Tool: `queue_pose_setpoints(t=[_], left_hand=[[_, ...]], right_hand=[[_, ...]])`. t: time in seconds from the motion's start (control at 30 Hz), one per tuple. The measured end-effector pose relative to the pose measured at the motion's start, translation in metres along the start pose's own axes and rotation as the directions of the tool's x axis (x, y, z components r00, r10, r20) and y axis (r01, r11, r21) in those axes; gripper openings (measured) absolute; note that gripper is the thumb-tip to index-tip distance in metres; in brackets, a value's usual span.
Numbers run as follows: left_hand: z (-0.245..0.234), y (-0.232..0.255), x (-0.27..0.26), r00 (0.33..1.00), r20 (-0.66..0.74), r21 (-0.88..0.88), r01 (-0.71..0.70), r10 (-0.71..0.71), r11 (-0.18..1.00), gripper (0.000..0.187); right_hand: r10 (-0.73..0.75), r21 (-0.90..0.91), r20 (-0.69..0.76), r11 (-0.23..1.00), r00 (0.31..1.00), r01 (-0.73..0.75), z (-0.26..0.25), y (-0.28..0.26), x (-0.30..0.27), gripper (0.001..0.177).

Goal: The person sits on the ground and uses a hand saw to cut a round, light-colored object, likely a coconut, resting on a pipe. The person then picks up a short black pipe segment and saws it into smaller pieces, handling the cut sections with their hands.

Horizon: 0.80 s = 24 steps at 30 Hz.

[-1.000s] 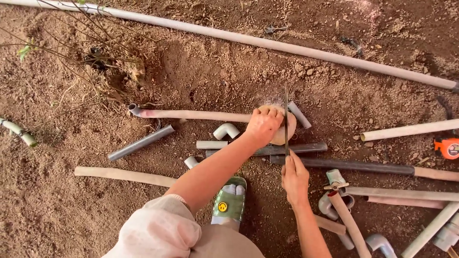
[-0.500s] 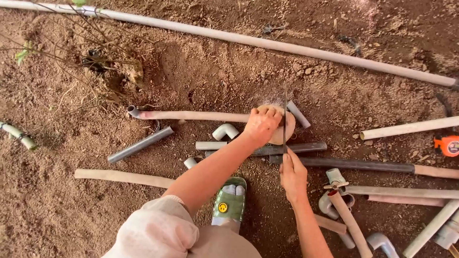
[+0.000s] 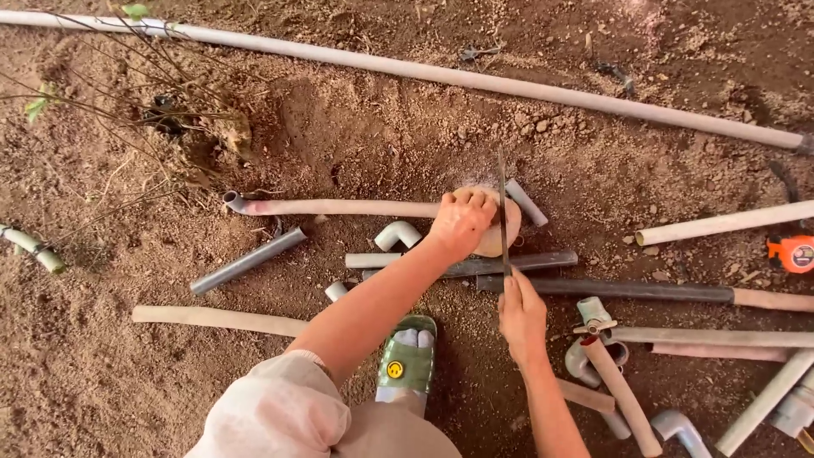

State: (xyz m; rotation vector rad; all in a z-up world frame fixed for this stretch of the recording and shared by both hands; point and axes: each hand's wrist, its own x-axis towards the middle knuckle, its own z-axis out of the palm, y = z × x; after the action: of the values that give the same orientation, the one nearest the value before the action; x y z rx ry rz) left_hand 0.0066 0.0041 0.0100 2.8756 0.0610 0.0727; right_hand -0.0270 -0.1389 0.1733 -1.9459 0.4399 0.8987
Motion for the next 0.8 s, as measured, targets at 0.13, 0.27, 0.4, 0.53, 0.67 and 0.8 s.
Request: queue_pose_setpoints(t=[0.13, 0.27, 0.4, 0.53, 0.67, 0.8], left_hand=[[0.004, 0.003, -0.006, 0.999, -0.053, 0.000, -0.003, 0.003, 1.000, 0.030], [0.008, 0.001, -0.004, 0.995, -0.098, 0.026, -0.008, 0.010, 1.000, 0.027], [0.001, -0.001, -0.003, 0.989, -0.143, 0.020, -0.043, 0.045, 0.999, 0.027], [-0.010, 0.000, -0.002, 0.996, -0.079, 0.012, -0.039, 0.040, 0.999, 0.031], [-0.008, -0.003, -0.003, 0.999, -0.039, 0.013, -0.032, 0.032, 0.999, 0.030], [-0.006, -0.001, -0.003, 1.000, -0.018, 0.022, -0.025, 0.025, 0.999, 0.030]], right_hand=[[-0.104, 0.004, 0.014, 0.995, 0.994, 0.104, 0.014, -0.007, 0.046, 0.040], [-0.124, -0.041, 0.001, 0.991, 0.992, 0.124, 0.012, -0.008, 0.023, 0.037], [-0.078, -0.090, -0.002, 0.993, 0.997, 0.078, -0.005, 0.035, -0.002, 0.037], [-0.053, -0.131, 0.005, 0.990, 0.999, 0.053, -0.001, 0.009, 0.024, 0.038], [-0.181, -0.133, 0.004, 0.975, 0.983, 0.180, 0.014, -0.010, 0.044, 0.032], [-0.052, -0.070, 0.051, 0.996, 0.997, 0.055, 0.010, -0.003, 0.007, 0.040]])
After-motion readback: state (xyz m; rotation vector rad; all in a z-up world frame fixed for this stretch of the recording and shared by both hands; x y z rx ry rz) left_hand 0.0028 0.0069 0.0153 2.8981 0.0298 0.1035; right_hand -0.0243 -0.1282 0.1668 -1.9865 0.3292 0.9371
